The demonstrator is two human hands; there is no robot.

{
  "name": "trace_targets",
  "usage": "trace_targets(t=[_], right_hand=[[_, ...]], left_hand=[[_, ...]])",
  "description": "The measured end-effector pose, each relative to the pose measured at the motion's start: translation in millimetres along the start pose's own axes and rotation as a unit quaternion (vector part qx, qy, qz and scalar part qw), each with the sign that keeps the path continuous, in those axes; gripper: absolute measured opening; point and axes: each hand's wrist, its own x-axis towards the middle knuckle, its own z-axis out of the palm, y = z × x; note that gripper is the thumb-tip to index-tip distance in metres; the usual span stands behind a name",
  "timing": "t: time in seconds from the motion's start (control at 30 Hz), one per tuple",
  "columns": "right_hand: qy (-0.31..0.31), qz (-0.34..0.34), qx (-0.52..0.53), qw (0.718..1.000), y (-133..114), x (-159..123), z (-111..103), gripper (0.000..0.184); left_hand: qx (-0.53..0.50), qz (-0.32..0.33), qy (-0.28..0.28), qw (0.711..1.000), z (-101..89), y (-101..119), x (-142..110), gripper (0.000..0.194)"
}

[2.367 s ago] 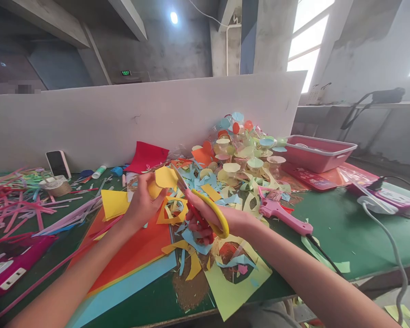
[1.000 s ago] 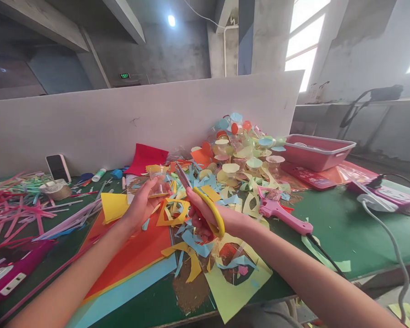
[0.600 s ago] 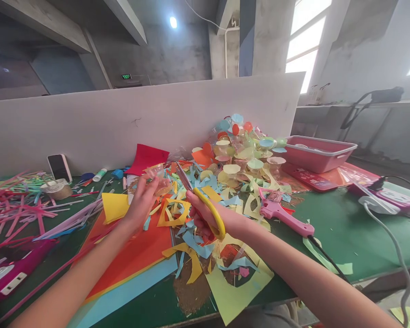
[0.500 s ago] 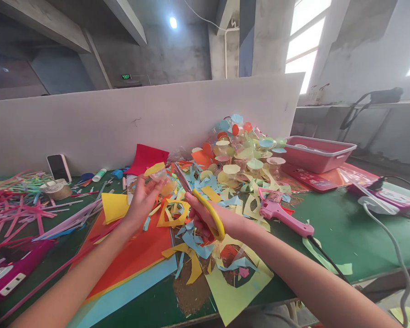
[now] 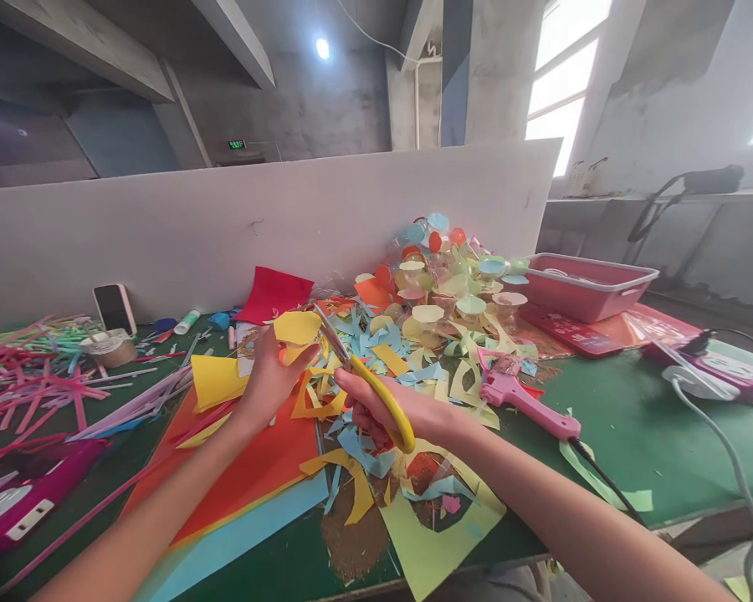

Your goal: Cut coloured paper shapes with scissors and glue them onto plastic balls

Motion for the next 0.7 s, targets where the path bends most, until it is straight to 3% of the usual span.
trace_targets(t=[0.3,0.6,0.7], right_hand=[[0.010,-0.002,0.038,0.999,-2.0,-1.2,1.6,0.062],[0.039,0.040,0.067,0.996,4.7,5.1,1.9,0.061],[0.043,0.025,0.076,0.996,7.0,6.2,2.2,0.060]], left_hand=[[0.101,0.055,0.043,0.992,1.5,-9.1,0.8,0.026],[0.127,0.118,0.012,0.985,-2.0,-6.1,-3.0,0.026],[0.133,0.119,0.005,0.984,-3.7,-7.3,-3.2,0.028]])
